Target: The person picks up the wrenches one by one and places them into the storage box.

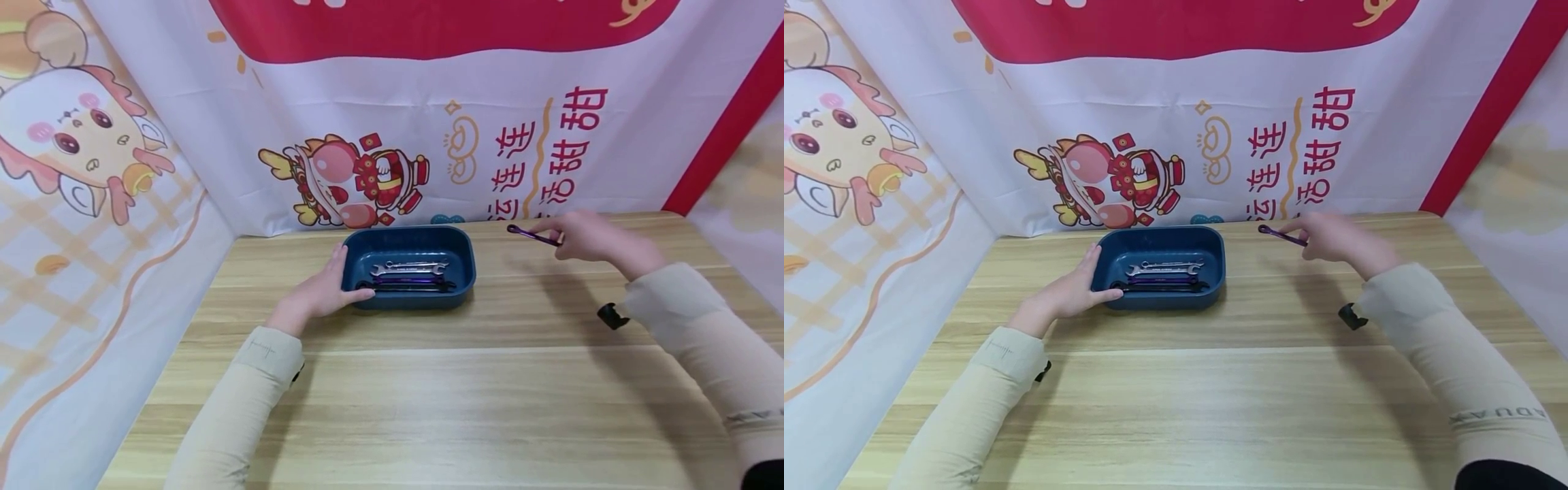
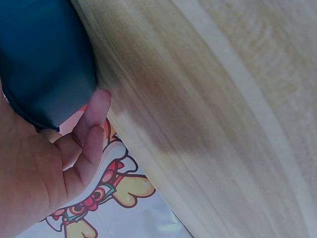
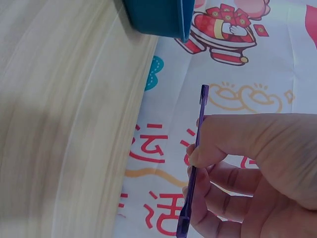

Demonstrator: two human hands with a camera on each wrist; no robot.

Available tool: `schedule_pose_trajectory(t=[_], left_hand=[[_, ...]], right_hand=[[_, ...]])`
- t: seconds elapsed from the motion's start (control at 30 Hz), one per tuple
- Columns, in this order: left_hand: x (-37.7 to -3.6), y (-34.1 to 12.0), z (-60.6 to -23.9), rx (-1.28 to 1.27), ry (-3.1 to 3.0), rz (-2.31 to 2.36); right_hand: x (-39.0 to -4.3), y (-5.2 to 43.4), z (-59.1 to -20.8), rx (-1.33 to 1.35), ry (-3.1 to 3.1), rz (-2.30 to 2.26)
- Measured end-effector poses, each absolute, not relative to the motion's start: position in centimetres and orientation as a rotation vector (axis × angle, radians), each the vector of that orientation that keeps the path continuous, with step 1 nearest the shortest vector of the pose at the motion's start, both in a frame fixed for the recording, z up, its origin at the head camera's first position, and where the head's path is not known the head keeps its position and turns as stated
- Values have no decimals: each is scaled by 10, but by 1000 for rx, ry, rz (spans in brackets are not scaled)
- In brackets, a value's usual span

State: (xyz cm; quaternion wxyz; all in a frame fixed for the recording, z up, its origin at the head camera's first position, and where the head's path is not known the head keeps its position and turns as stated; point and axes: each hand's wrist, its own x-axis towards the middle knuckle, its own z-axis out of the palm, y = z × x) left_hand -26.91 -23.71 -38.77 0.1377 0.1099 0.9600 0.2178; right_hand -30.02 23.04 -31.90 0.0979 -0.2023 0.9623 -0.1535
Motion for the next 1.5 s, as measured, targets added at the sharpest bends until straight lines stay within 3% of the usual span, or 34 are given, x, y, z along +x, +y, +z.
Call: schedule_pose_trajectory(t=[1.5], left_hand=[[-270,-237,-390,317,2784,643]], right_hand=[[-309,132,-308,-739,2761,-518]])
